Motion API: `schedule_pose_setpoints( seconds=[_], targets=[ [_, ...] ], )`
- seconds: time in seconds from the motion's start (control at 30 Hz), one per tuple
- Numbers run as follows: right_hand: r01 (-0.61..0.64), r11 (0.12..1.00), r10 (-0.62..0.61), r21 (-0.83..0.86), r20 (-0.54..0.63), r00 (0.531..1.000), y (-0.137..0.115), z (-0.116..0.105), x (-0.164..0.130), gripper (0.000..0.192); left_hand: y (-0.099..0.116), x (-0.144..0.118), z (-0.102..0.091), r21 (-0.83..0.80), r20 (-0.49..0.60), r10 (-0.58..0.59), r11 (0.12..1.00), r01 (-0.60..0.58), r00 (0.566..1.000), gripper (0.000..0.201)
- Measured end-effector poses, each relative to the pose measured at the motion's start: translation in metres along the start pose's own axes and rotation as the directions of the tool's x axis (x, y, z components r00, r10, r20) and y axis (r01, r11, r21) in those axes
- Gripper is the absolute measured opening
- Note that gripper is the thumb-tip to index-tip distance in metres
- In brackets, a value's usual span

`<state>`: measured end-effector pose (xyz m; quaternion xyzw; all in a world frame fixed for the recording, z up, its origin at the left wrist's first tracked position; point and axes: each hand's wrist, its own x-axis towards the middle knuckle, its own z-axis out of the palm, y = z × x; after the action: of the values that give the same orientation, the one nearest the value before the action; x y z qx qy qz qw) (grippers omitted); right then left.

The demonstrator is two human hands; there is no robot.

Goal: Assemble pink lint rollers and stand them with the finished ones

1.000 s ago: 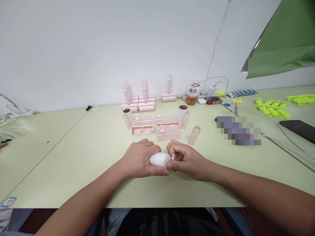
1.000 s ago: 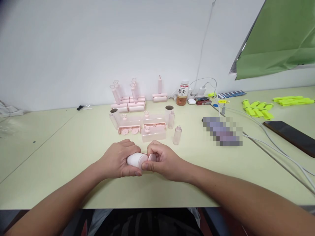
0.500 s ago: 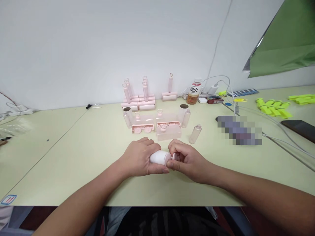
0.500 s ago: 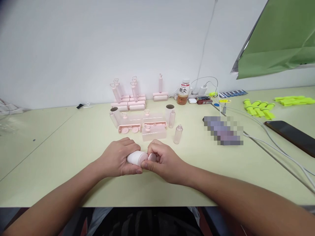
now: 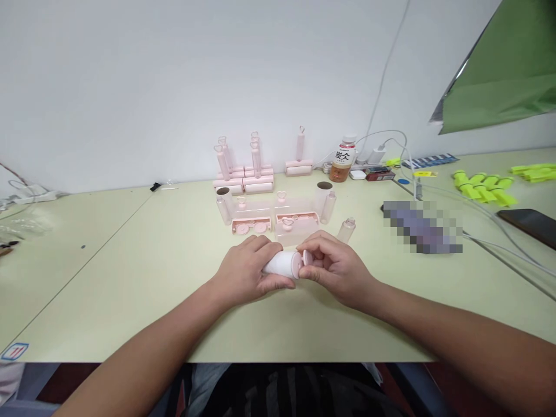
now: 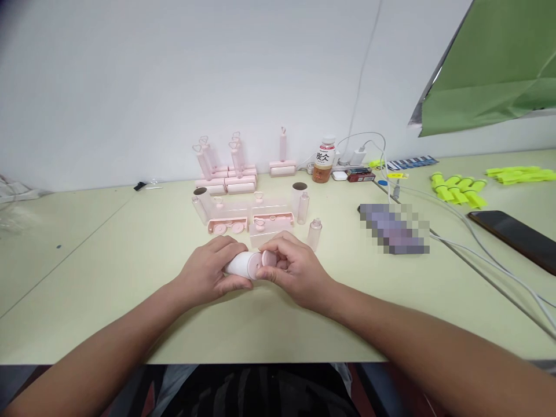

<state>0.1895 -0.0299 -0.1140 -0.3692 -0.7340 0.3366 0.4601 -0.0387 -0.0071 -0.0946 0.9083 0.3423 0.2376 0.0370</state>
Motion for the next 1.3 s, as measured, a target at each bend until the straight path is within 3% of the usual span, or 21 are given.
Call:
schedule_pose_setpoints(
  seconds=[0.43, 0.83, 1.3],
  targets=[
    [0.001, 1.0, -0.001, -0.016, -0.011, 1.0, -0.0008, 0.0019, -0.001, 0.025, -0.0026, -0.0011, 0.0016, 0.001, -0.044, 0.005, 1.0, -0.005, 0.999, 0.065],
    [-0.099, 0.993, 0.099, 0.063, 0.009, 0.995, -0.0001, 0.0033, -0.0001, 0.031, -0.001, -0.0006, -0.0011, -0.016, 0.011, -0.054, 0.998, 0.054, 0.998, 0.066],
    [-0.096, 0.995, 0.096, 0.005, -0.005, 0.995, -0.001, 0.0029, 0.0012, 0.034, 0.0006, 0.0, 0.0053, 0.036, 0.036, -0.114, 0.993, 0.113, 0.993, 0.066]
  ],
)
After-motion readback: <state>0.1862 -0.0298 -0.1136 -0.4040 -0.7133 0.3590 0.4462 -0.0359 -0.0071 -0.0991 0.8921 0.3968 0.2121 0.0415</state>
